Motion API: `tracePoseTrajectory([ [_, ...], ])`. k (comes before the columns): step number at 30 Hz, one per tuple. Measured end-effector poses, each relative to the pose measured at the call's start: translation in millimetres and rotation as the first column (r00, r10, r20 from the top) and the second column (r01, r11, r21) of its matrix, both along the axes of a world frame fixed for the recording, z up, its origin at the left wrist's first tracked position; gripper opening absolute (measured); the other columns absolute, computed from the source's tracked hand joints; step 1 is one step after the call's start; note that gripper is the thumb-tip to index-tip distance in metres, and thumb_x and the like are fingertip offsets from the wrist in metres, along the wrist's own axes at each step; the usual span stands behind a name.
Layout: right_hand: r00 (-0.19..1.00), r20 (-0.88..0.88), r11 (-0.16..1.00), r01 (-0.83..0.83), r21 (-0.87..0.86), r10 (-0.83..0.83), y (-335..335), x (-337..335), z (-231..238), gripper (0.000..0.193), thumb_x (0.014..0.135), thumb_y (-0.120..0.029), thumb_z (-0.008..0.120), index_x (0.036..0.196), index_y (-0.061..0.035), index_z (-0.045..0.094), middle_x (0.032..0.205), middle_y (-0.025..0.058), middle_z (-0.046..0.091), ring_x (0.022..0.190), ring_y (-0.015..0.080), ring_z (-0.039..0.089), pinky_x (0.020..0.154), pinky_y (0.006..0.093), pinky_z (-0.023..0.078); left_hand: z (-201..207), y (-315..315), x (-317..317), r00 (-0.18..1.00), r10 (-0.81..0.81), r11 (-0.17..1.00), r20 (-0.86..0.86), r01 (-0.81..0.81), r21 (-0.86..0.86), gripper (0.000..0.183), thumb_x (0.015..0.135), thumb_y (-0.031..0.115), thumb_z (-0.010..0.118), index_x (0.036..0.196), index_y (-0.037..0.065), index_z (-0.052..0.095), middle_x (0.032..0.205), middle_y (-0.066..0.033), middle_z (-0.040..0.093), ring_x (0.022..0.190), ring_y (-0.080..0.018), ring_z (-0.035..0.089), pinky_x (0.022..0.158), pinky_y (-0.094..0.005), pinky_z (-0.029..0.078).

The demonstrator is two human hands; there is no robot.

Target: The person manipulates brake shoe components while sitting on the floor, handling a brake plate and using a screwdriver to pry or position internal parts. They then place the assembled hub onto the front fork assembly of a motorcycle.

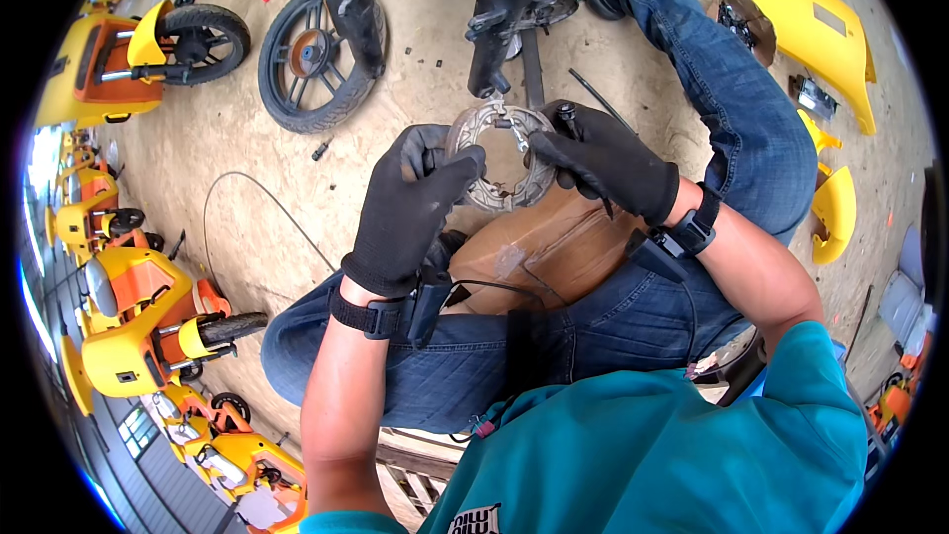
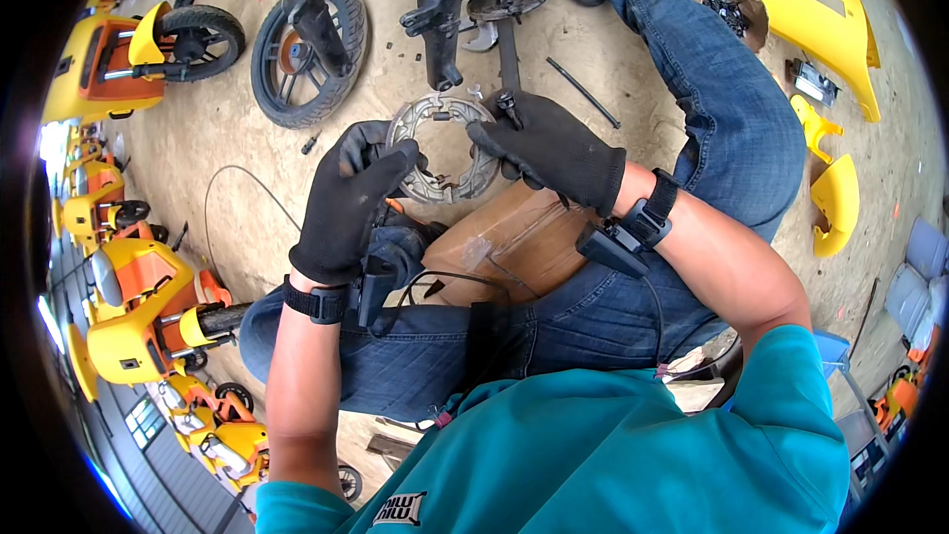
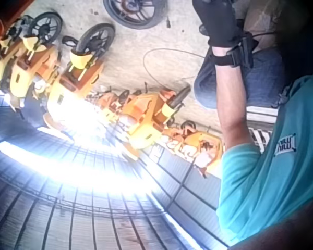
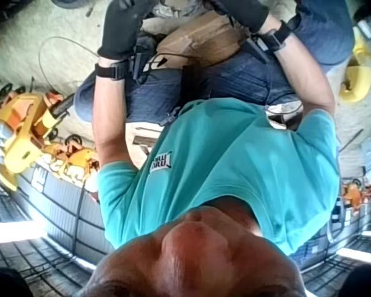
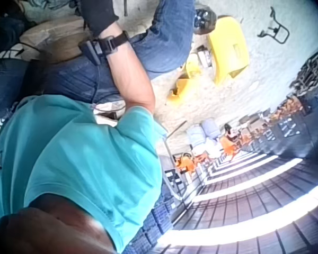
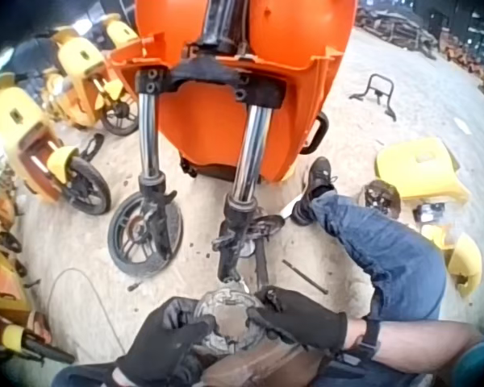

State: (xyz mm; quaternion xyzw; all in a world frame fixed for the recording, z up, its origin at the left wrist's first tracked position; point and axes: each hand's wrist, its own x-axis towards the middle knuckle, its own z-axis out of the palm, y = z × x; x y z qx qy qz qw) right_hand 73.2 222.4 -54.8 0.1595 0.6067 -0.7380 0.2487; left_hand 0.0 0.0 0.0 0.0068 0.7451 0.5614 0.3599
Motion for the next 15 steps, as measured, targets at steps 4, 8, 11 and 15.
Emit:
tracePoseTrajectory([
  [4, 0.998, -0.003, 0.997, -0.065, 0.042, 0.065, 3, 0, -5, 0.036, 0.098, -0.038, 0.058, 0.110, -0.0039, 0.060, 0.075, -0.0019, 0.056, 0.058, 0.0031, 0.050, 0.046, 0.0189, 0.039, 6, 5, 4, 1.000, 0.002, 1.000, -0.019, -0.002, 0.000, 0.022, 0.087, 0.013, 0.074, 0.100, 0.000, 0.062, 0.083, -0.0012, 0.066, 0.074, -0.0064, 0.058, 0.068, -0.0220, 0.047],
  [8, 0.997, 0.019, 0.994, -0.077, 0.078, 0.076, -1, 1, -6, 0.036, 0.099, -0.038, 0.057, 0.112, -0.0048, 0.059, 0.073, -0.0022, 0.054, 0.058, 0.0032, 0.051, 0.047, 0.0190, 0.039, 7, 8, 8, 0.991, -0.035, 0.999, -0.128, 0.030, -0.038, 0.020, 0.087, 0.011, 0.074, 0.099, 0.000, 0.062, 0.083, -0.0016, 0.066, 0.074, -0.0071, 0.058, 0.068, -0.0235, 0.048],
  [11, 0.996, 0.046, 0.992, -0.081, 0.092, 0.077, -6, 0, -7, 0.036, 0.098, -0.039, 0.058, 0.112, -0.0056, 0.058, 0.072, -0.0022, 0.054, 0.057, 0.0036, 0.049, 0.047, 0.0193, 0.039, 12, 12, 12, 0.984, -0.044, 0.998, -0.170, 0.035, -0.055, 0.023, 0.085, 0.011, 0.076, 0.099, 0.001, 0.061, 0.082, -0.0026, 0.066, 0.074, -0.0080, 0.058, 0.068, -0.0237, 0.048],
  [15, 0.997, -0.072, 0.981, 0.038, 0.192, -0.025, -10, 2, -12, 0.034, 0.097, -0.038, 0.060, 0.107, -0.0051, 0.061, 0.071, -0.0018, 0.054, 0.055, 0.0043, 0.048, 0.047, 0.0204, 0.038, -2, 11, 19, 0.938, -0.065, 0.994, -0.341, 0.032, -0.101, 0.029, 0.081, 0.013, 0.078, 0.100, 0.002, 0.059, 0.082, -0.0067, 0.067, 0.073, -0.0115, 0.061, 0.067, -0.0267, 0.050],
])
